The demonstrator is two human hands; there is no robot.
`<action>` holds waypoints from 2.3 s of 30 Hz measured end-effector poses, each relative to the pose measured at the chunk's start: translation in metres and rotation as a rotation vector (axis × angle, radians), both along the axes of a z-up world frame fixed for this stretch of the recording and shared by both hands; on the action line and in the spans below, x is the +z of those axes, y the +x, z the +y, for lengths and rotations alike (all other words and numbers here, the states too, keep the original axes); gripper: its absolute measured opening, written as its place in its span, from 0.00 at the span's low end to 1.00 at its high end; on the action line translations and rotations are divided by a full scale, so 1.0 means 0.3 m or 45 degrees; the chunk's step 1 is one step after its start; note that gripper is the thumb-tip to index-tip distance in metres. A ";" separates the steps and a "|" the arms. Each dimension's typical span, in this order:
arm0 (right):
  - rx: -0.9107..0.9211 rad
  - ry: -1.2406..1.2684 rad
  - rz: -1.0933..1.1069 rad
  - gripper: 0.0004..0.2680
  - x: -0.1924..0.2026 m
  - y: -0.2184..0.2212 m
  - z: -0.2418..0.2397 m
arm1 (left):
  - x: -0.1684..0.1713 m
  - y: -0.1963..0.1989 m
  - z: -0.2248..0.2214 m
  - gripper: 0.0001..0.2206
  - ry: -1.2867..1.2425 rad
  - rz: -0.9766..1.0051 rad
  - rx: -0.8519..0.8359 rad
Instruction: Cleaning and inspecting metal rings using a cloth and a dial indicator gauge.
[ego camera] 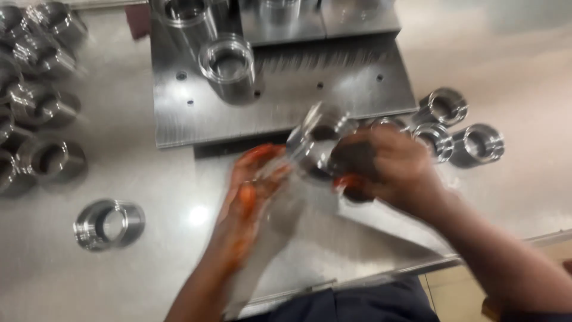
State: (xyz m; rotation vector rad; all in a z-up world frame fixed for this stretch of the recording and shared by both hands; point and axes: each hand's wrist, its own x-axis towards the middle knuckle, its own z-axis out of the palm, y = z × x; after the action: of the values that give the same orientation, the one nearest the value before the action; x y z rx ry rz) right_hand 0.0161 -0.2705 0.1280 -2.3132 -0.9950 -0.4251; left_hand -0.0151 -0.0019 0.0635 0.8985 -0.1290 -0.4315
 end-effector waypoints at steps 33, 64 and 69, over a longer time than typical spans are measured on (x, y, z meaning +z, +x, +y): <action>-0.965 -0.604 -0.419 0.17 -0.202 0.802 -0.174 | -0.446 -0.060 0.618 0.25 3.017 -0.139 0.541; -0.353 0.476 0.481 0.14 -0.219 -0.232 0.165 | -0.030 -0.223 -0.202 0.18 0.879 -0.893 0.274; -0.383 0.855 1.785 0.15 -0.332 -0.237 0.128 | -0.045 -0.225 -0.146 0.13 1.049 -1.102 0.334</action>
State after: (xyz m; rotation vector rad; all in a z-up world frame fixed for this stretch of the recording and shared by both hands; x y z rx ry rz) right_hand -0.0551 -0.2320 0.0284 -1.5105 0.1926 0.6344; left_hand -0.0825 -0.0458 0.0500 1.8527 -0.6479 0.2120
